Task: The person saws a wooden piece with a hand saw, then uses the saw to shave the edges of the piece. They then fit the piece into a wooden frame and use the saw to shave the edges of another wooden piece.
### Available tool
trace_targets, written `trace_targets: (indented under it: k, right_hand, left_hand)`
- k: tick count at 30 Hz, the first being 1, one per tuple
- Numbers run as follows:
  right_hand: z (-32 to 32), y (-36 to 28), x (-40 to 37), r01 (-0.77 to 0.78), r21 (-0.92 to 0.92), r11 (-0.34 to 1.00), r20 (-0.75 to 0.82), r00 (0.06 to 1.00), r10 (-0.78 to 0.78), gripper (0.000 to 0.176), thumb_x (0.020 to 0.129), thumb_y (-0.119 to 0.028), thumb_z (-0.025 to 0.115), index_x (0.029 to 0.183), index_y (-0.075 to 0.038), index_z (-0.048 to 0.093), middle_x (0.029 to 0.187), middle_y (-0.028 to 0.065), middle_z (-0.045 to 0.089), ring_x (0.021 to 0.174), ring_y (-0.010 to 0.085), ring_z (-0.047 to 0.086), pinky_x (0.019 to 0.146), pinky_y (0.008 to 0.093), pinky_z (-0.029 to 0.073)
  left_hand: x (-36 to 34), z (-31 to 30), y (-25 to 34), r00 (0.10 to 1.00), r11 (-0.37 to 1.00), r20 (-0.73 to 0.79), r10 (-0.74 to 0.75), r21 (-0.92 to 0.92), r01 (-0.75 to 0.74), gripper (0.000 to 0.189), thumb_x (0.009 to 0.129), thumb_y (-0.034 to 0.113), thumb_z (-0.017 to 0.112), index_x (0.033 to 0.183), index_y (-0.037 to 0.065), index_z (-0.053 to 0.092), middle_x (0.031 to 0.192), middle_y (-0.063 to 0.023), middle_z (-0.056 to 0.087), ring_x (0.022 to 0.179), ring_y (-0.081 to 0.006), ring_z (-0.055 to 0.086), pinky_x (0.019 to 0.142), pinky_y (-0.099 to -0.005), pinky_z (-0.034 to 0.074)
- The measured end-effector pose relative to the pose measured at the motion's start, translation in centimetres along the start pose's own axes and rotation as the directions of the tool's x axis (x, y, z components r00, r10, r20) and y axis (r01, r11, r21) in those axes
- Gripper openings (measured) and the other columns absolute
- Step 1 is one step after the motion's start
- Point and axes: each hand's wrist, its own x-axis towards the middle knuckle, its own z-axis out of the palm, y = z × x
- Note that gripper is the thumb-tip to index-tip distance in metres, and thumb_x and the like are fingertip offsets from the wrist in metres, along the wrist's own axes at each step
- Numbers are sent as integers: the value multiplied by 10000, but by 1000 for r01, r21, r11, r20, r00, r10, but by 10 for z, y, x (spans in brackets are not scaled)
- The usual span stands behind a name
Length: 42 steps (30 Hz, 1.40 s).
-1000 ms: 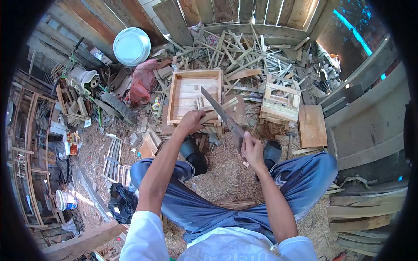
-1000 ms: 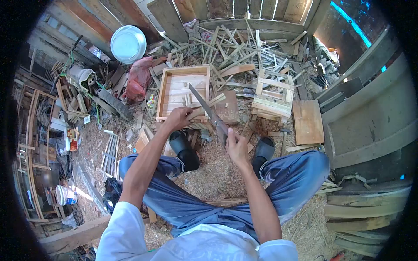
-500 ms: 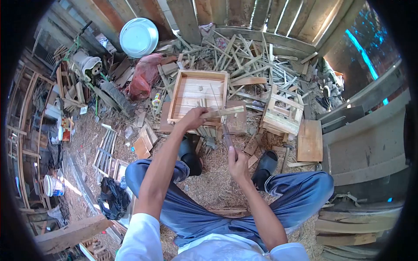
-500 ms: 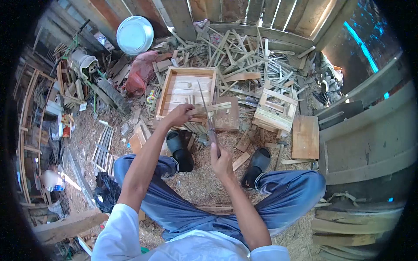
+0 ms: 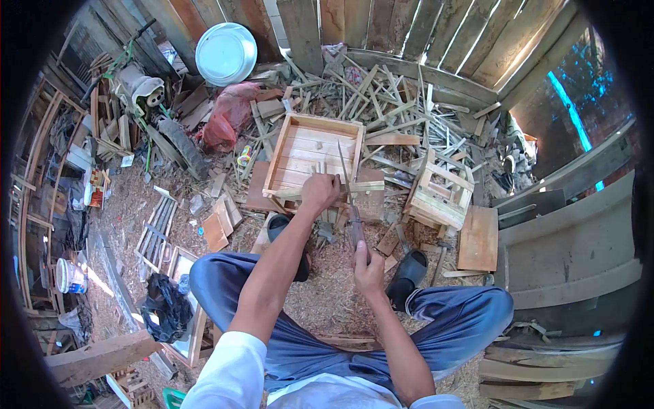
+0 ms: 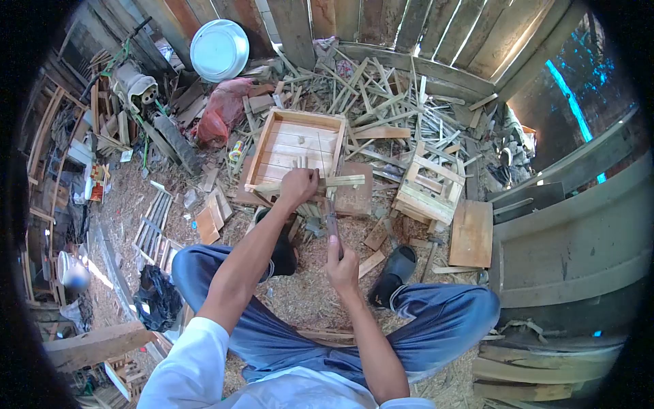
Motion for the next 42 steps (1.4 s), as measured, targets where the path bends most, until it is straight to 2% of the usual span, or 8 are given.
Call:
trace_targets:
  k: [13, 16, 19, 24, 30, 35, 37, 42]
  right_hand:
    - [-15, -27, -59, -118, -85, 989, -31, 993, 116, 408, 971, -302, 495, 875, 62, 654, 565, 199, 518, 517, 309, 584, 517, 422, 415]
    - [7, -18, -17, -12, -152, 988, -163, 987, -13, 487, 988, -337, 476, 727, 55, 599, 484, 136, 469, 442, 219, 510, 471, 383, 382]
    - [12, -22, 32, -82, -53, 995, -81, 994, 78, 463, 972, -319, 494, 721, 57, 594, 521, 182, 477, 468, 314, 521, 491, 440, 369]
    - [-19, -14, -53, -86, 11, 996, -88, 992, 86, 423, 974, -277, 510, 742, 65, 601, 518, 187, 465, 445, 250, 498, 465, 409, 345]
    - [14, -23, 34, 12, -213, 977, -75, 997, -29, 381, 966, -273, 519, 820, 56, 644, 529, 199, 485, 459, 254, 537, 480, 404, 373]
    - [-9, -6, -44, -44, -79, 996, -18, 999, 42, 397, 956, -283, 545, 781, 65, 622, 509, 156, 460, 460, 208, 520, 482, 395, 380]
    - [-8, 3, -62, -91, 40, 995, -102, 990, 95, 496, 1006, -324, 473, 652, 14, 554, 499, 4, 456, 463, 101, 452, 453, 302, 339]
    - [18, -21, 26, -9, -63, 998, -111, 994, 2, 410, 968, -288, 533, 740, 46, 603, 512, 125, 454, 479, 200, 516, 478, 384, 361]
  left_hand:
    - [2, 2, 16, 961, 986, -246, -123, 81, 147, 451, 920, 368, 505, 668, 59, 715, 627, -180, 652, 569, -363, 644, 564, -446, 518]
    - [-4, 7, 14, 950, 989, -289, -115, 60, 138, 448, 931, 361, 505, 679, 53, 712, 634, -177, 653, 569, -360, 640, 569, -444, 509]
    - [-2, 14, 12, 944, 986, -304, -131, 62, 157, 446, 942, 346, 492, 680, 62, 714, 639, -178, 654, 573, -357, 641, 573, -448, 507]
    - [2, 18, 10, 923, 989, -365, -120, 33, 142, 468, 935, 366, 509, 637, 57, 696, 597, -192, 627, 546, -383, 624, 547, -468, 504]
    - [-3, 14, 13, 924, 993, -368, -102, 15, 116, 446, 930, 339, 527, 611, 69, 684, 591, -186, 625, 536, -363, 625, 541, -462, 501]
    - [2, 11, 12, 929, 994, -354, -104, -1, 111, 419, 921, 302, 537, 603, 67, 678, 602, -171, 635, 551, -342, 632, 553, -443, 505]
    - [-2, 17, 8, 921, 991, -369, -126, -11, 131, 421, 915, 297, 539, 593, 60, 672, 605, -166, 639, 554, -334, 634, 553, -438, 505]
    - [-1, 23, 7, 919, 995, -389, -71, 43, 95, 438, 917, 312, 524, 596, 60, 683, 584, -163, 634, 512, -327, 629, 521, -425, 506]
